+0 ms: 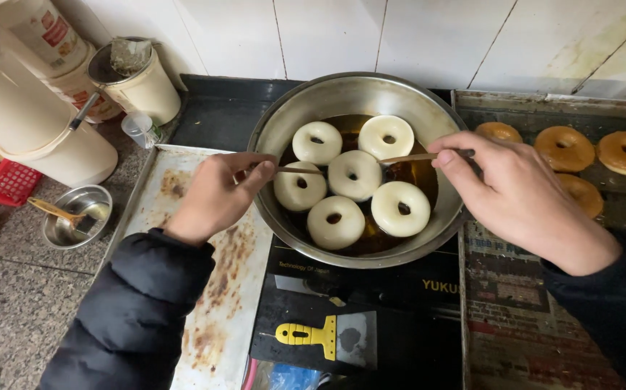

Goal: Frying donuts in a pan of oil, flipping them with sticks, and transferring them between trays

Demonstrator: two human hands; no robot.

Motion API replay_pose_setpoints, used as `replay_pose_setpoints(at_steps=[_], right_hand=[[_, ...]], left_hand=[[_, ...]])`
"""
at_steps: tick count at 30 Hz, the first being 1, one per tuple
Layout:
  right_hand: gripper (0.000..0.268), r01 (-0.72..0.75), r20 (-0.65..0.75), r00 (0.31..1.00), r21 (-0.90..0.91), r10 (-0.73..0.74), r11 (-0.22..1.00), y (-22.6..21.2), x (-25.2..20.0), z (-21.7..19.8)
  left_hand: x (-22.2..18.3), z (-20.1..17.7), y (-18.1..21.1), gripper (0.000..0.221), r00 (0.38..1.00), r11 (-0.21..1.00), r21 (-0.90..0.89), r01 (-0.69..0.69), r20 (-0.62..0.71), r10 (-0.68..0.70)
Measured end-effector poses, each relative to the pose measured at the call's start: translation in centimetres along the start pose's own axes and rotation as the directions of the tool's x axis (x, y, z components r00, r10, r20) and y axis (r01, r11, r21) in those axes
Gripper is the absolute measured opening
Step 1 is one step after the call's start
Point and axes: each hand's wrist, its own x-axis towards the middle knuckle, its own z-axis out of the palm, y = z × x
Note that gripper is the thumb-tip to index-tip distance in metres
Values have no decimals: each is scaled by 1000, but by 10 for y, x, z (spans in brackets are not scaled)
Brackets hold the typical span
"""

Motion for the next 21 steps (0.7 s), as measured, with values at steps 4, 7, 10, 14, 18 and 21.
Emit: replay_pose_setpoints(at_steps=[4, 7, 10, 14, 18, 21], right_hand=[[38, 102, 1, 995, 35, -102, 994, 13, 1, 9], [42, 91, 46, 995, 15, -92, 996, 14, 4, 12], [39, 71, 34, 997, -3, -71, 997, 9, 6, 13], [38, 61, 15, 998, 25, -61, 998, 12, 14, 19], [37, 96, -3, 995, 44, -96, 994, 19, 24, 26], [36, 113, -5, 994, 82, -113, 990, 23, 30, 31]], left_hand=[[13, 20, -18, 35, 1000, 997, -76, -23, -4, 22], [17, 22, -21, 37, 1000, 973, -230, -4, 28, 11], [14, 15, -20, 38, 998, 953, -296, 60, 26, -54], [5, 1, -11, 39, 992, 914, -386, 123, 25, -123], [-5, -14, 4, 34, 992, 914, -390, 116, -7, -129], [-8, -18, 4, 32, 998, 932, -364, -1, -64, -24]])
